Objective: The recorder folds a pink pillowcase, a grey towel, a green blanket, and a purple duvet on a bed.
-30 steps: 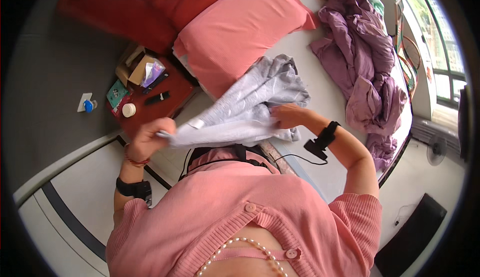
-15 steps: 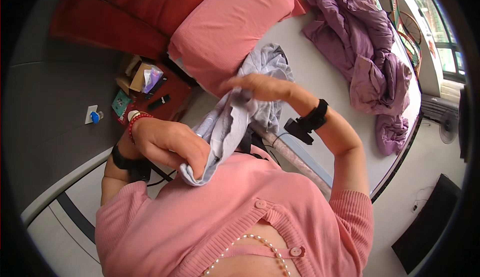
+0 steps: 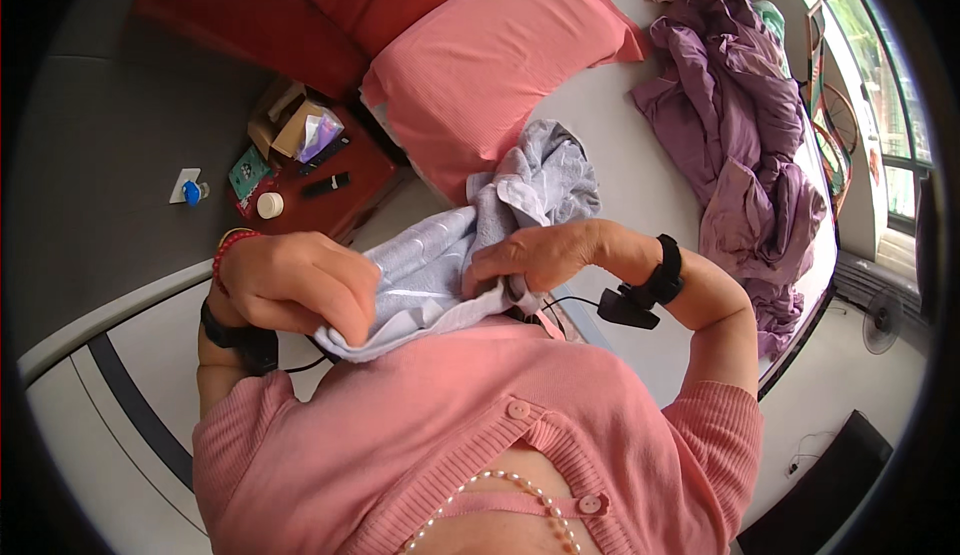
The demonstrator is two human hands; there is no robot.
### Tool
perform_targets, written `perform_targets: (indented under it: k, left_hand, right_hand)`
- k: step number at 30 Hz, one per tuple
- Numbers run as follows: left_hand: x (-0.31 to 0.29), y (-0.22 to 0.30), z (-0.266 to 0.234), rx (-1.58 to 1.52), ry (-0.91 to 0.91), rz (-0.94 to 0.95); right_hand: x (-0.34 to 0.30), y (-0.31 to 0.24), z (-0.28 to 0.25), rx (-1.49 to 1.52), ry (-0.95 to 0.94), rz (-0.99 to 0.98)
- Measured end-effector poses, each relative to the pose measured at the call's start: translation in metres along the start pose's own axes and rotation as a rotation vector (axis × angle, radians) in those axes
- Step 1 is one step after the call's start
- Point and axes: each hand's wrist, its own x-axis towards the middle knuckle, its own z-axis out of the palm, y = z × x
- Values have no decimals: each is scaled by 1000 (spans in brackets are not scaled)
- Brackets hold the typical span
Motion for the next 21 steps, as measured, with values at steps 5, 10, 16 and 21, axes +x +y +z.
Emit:
perform_targets:
  k: [5,10,16,21]
  left_hand:
    - [-17,15,4,-10,472,358]
    - [5,33,-5,28,274,438]
    - [72,31,-6,34,-188,220]
    - [85,32,0,166,-350,219]
  right_hand:
    - [-44,54,22,-328,136,644]
    - [-77,53,29,-282,732,174]
    - [-66,-3,8,-491,877,-159]
    - [-36,-53,1,-381,428,-538]
